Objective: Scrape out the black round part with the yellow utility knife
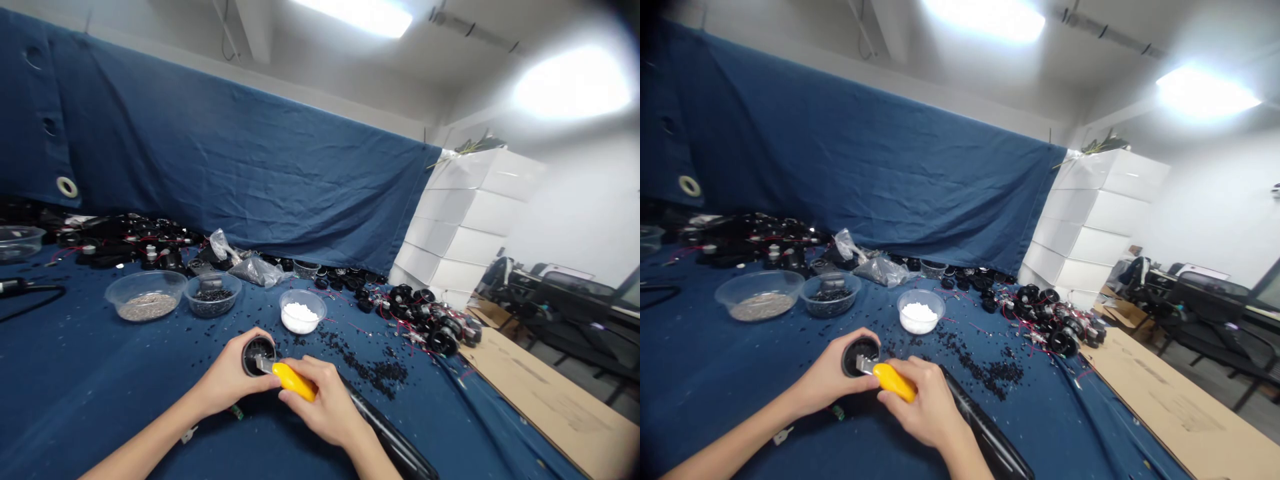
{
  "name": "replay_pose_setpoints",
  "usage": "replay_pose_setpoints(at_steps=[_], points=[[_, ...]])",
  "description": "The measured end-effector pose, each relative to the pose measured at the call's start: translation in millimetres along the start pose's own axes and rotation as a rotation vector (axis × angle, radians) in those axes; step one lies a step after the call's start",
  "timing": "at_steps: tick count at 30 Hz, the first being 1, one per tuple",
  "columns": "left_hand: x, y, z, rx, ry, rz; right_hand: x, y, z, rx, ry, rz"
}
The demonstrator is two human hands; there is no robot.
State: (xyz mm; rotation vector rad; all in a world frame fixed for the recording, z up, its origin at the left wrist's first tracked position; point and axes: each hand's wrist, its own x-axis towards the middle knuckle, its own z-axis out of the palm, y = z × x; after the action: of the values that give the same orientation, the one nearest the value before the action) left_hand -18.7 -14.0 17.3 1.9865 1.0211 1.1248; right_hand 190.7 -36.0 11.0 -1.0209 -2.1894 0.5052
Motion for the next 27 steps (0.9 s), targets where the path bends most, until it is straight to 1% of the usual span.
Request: replay_pose_setpoints(at_steps=[7,12,17,21,27], points=[[-1.4,2.6,0.0,0.041,-0.005,-0.002,-0.4,-0.1,-0.4,0.002,-0.016,0.002],[-2.8,4.7,0.5,0.062,0.008,-0.02,-0.1,0.7,-0.7,0.006,0.003,0.004],[-1.2,0.4,0.2,0.043,-0.004,-0.028,-0.8,-0.3,-0.5,0.022,-0.023,0.005],[-0.8,-3.4,-0.1,0.042,-0.008,-0.033,-0.8,-0.5,-0.1,0.016,-0.02,-0.003],[-0.9,-1.1,-0.4,0.043,-0.006,-0.025,-0.2,-0.4,-0.7,0.004,-0.009,0.006]])
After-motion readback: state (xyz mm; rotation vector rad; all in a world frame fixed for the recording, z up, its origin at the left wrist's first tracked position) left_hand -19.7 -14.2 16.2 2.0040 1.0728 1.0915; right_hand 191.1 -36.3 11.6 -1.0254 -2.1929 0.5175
